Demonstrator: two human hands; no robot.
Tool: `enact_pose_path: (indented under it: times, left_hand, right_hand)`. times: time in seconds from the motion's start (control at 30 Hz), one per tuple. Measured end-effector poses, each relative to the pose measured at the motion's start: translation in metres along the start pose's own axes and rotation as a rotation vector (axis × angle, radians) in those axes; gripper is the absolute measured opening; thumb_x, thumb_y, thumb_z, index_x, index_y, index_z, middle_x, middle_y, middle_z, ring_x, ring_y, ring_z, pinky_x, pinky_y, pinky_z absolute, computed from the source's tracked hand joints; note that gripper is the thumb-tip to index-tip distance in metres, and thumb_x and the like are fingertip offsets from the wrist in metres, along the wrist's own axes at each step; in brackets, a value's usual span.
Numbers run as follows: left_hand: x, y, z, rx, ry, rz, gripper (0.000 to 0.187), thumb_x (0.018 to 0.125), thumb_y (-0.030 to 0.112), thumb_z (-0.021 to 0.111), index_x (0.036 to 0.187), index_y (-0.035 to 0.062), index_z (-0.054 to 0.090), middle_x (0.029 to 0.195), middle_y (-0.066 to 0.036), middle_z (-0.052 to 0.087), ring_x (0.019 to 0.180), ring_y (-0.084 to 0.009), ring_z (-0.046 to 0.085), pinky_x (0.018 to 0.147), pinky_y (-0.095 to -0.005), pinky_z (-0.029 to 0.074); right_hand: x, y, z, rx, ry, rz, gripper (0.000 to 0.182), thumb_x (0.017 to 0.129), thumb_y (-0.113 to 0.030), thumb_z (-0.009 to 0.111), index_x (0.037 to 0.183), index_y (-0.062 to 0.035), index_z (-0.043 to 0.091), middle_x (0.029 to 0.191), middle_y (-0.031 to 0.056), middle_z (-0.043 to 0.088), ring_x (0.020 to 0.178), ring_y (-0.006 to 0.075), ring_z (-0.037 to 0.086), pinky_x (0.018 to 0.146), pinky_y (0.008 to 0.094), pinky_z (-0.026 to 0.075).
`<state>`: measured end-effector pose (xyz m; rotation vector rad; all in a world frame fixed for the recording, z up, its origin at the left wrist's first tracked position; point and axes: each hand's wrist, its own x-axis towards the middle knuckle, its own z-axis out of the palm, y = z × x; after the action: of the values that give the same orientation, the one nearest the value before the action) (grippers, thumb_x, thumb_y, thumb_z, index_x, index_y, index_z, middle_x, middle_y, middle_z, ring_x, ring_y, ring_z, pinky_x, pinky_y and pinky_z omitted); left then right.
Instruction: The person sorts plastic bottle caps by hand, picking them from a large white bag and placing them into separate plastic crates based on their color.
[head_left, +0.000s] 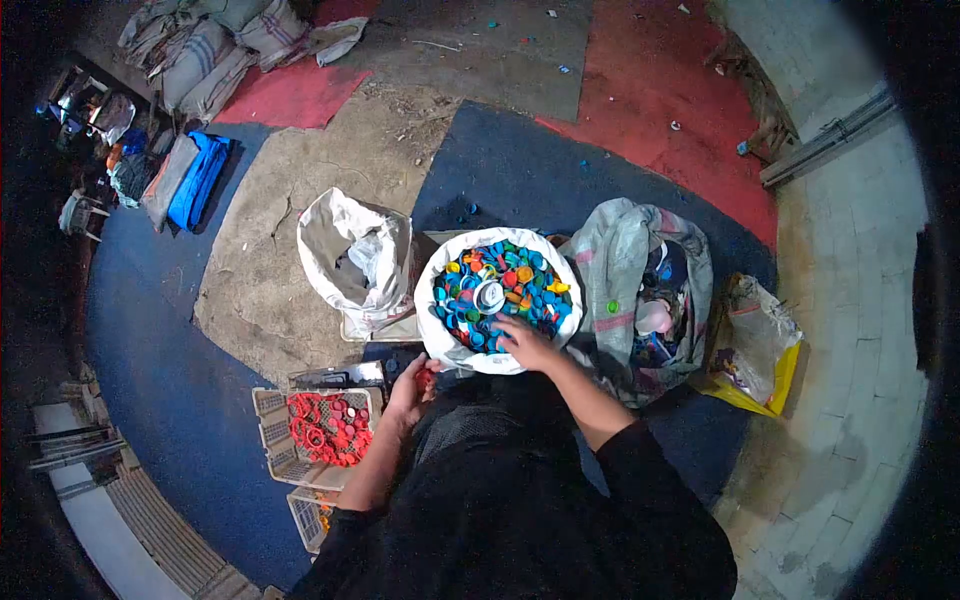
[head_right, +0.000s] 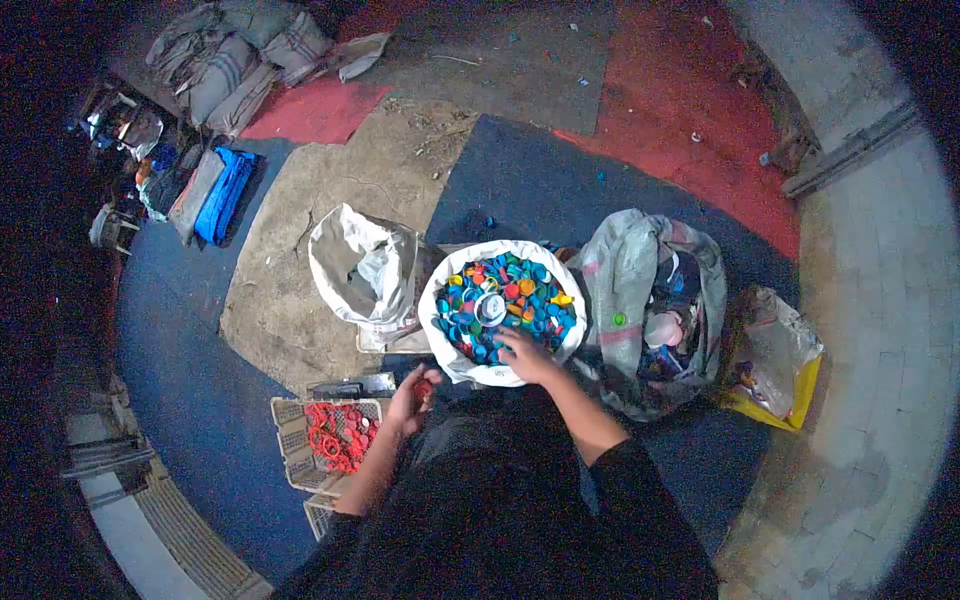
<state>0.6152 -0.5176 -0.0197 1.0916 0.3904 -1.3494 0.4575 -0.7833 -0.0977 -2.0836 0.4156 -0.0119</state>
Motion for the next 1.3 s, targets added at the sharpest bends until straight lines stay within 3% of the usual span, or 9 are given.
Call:
enact_pose_path:
  times: [0.1, 0.23, 0.33, 0.37, 0.47, 0.67, 1.1, 1.2, 1.3]
  left_hand:
    - [0.015, 0.006, 0.016, 0.207, -0.104, -0.058, 0.043, 0.103, 0.043, 0.049, 0.12, 0.0085, 0.069, 0.071, 0.004, 0.061, 0.049, -0.0065, 0.044, 0.046, -0.0223, 0.034]
    - [0.04, -0.002, 0.033, 0.771, 0.042, 0.037, 0.036, 0.102, 0.037, 0.056, 0.105, 0.0078, 0.077, 0.069, 0.003, 0.063, 0.051, -0.0072, 0.046, 0.049, -0.0264, 0.036]
    - [0.06, -0.03, 0.013, 0.868, -0.023, 0.352, 0.035, 0.101, 0.035, 0.058, 0.096, 0.0071, 0.079, 0.07, 0.001, 0.066, 0.052, -0.0056, 0.045, 0.05, -0.0271, 0.037]
    - [0.063, -0.033, 0.007, 0.921, -0.017, 0.359, 0.036, 0.101, 0.036, 0.058, 0.095, 0.0056, 0.078, 0.074, -0.002, 0.069, 0.057, -0.0076, 0.052, 0.055, -0.029, 0.042]
    - [0.07, -0.048, -0.009, 1.074, -0.005, 0.505, 0.037, 0.101, 0.035, 0.058, 0.096, 0.004, 0.077, 0.081, -0.01, 0.075, 0.069, -0.0157, 0.068, 0.067, -0.0341, 0.052]
    - [0.053, -0.031, 0.008, 1.44, 0.032, 0.486, 0.04, 0.097, 0.044, 0.06, 0.101, 0.0073, 0.076, 0.087, -0.021, 0.071, 0.088, -0.0346, 0.072, 0.075, -0.0408, 0.054]
    - [0.05, -0.032, 0.004, 1.321, 0.037, 0.412, 0.042, 0.099, 0.046, 0.057, 0.102, 0.0089, 0.075, 0.091, -0.019, 0.073, 0.093, -0.0346, 0.071, 0.081, -0.0423, 0.053]
    - [0.047, -0.031, 0.006, 1.277, 0.045, 0.398, 0.042, 0.099, 0.045, 0.057, 0.101, 0.0079, 0.075, 0.089, -0.017, 0.074, 0.091, -0.0306, 0.072, 0.082, -0.0403, 0.053]
    - [0.049, -0.034, 0.002, 1.193, 0.038, 0.38, 0.043, 0.1, 0.044, 0.057, 0.098, 0.0057, 0.076, 0.084, -0.013, 0.074, 0.084, -0.0246, 0.071, 0.08, -0.0378, 0.052]
  right_hand:
    - [0.022, -0.01, -0.017, -0.113, 0.089, 0.003, 0.034, 0.091, -0.016, 0.064, 0.123, -0.0077, 0.065, 0.144, 0.0114, 0.053, 0.131, 0.0326, 0.05, 0.111, 0.0438, 0.038]
    - [0.03, -0.042, -0.028, -0.259, 0.484, 0.065, 0.024, 0.087, -0.008, 0.063, 0.11, -0.0054, 0.069, 0.131, 0.0126, 0.062, 0.116, 0.034, 0.06, 0.099, 0.0448, 0.047]
    - [0.021, -0.042, -0.016, -0.193, 0.361, -0.059, 0.016, 0.086, -0.005, 0.062, 0.1, -0.0057, 0.07, 0.113, 0.011, 0.069, 0.108, 0.0326, 0.061, 0.095, 0.047, 0.047]
    - [0.014, -0.038, -0.004, -0.124, 0.17, -0.03, 0.015, 0.086, -0.007, 0.064, 0.098, -0.0074, 0.071, 0.103, 0.0083, 0.071, 0.105, 0.0308, 0.062, 0.094, 0.0457, 0.047]
    - [-0.002, -0.028, 0.002, -0.291, -0.138, -0.111, 0.016, 0.086, -0.012, 0.064, 0.1, -0.0095, 0.072, 0.109, 0.0055, 0.071, 0.104, 0.0286, 0.062, 0.094, 0.0427, 0.047]
    - [-0.001, -0.017, -0.002, -0.588, -0.058, 0.023, 0.034, 0.082, -0.033, 0.071, 0.111, -0.0144, 0.072, 0.117, 0.002, 0.066, 0.111, 0.0251, 0.056, 0.097, 0.0464, 0.041]
    - [0.009, -0.038, 0.007, -0.716, -0.08, 0.211, 0.04, 0.069, -0.028, 0.08, 0.103, -0.0105, 0.07, 0.116, 0.0065, 0.064, 0.11, 0.0294, 0.06, 0.092, 0.0504, 0.046]
    - [0.005, -0.034, -0.008, -0.278, -0.036, 0.241, 0.038, 0.065, -0.021, 0.082, 0.098, -0.0082, 0.068, 0.104, 0.0068, 0.067, 0.096, 0.0297, 0.065, 0.082, 0.0462, 0.051]
    - [-0.004, -0.029, -0.019, 0.02, 0.024, 0.346, 0.036, 0.065, -0.014, 0.085, 0.093, -0.006, 0.064, 0.086, 0.0046, 0.065, 0.084, 0.0165, 0.065, 0.075, 0.0341, 0.051]
